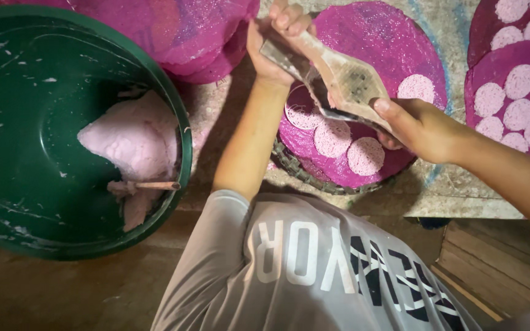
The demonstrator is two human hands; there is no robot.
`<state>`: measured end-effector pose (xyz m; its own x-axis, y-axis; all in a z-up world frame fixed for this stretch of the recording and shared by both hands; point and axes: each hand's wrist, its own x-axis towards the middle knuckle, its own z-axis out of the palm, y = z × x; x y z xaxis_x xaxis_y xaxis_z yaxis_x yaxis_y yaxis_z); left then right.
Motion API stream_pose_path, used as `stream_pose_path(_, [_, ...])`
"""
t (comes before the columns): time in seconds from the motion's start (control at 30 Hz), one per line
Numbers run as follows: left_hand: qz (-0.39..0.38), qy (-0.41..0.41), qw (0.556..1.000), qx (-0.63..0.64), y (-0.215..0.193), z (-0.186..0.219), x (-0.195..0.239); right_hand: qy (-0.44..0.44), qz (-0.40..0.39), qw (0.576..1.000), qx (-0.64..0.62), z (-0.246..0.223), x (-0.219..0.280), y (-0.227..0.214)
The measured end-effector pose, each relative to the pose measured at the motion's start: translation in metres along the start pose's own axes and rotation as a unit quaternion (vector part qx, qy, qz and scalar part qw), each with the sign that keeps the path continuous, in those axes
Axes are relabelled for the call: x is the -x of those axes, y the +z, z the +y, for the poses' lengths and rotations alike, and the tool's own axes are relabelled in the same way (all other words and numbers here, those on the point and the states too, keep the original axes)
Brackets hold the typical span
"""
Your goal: The person scoops pink paste from a green bucket and uses a handheld applicator to press circular patterns onto a pink glittery surface. The person repeatedly refills the applicator and places the circles in rows on the surface.
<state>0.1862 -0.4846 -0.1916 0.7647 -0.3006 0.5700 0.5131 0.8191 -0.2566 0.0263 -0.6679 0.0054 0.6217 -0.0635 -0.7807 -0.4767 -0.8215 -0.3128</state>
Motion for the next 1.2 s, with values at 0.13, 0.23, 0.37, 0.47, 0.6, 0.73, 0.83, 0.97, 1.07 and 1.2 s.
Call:
stream_pose_path(0.13, [0.003,-0.013,0.999,-0.031,0.005,0.015,-0.015,-0.059,0.031,0.996,-0.054,-0.003,-0.009,0.011])
stream_pose_path(0.23, [0.001,-0.016,0.999,-0.048,0.011,0.029,-0.014,-0.117,0.047,0.991,-0.046,-0.008,-0.018,0.021])
stream_pose_path(0.37, [0.03,-0.027,0.996,-0.077,0.016,0.048,-0.004,-0.163,0.032,0.983,-0.076,-0.013,-0.025,0.032])
stream_pose_path(0.47, [0.046,-0.008,0.997,-0.059,0.016,0.041,0.007,-0.086,-0.025,0.991,-0.102,-0.011,-0.021,0.032])
stream_pose_path(0.6, [0.068,0.004,0.997,-0.036,0.013,0.011,0.012,-0.024,-0.035,0.995,-0.085,-0.004,-0.013,0.021])
stream_pose_path(0.73, [0.032,0.032,0.995,-0.093,0.009,0.009,-0.003,-0.02,0.026,0.998,-0.045,0.0,-0.013,0.013])
stream_pose_path(0.83, [0.029,0.0,0.994,-0.105,0.01,0.022,-0.012,-0.076,0.042,0.992,-0.095,0.003,-0.016,0.014])
stream_pose_path(0.97, [0.096,0.004,0.991,-0.094,0.017,0.018,-0.008,-0.035,0.036,0.996,-0.07,0.005,-0.023,0.018])
stream_pose_path(1.07, [0.07,0.022,0.99,-0.122,0.023,0.02,-0.011,-0.053,0.061,0.993,-0.087,0.004,-0.028,0.024])
stream_pose_path(1.2, [0.083,-0.027,0.968,-0.234,0.022,0.043,-0.017,-0.211,0.108,0.963,-0.132,0.007,-0.028,0.042])
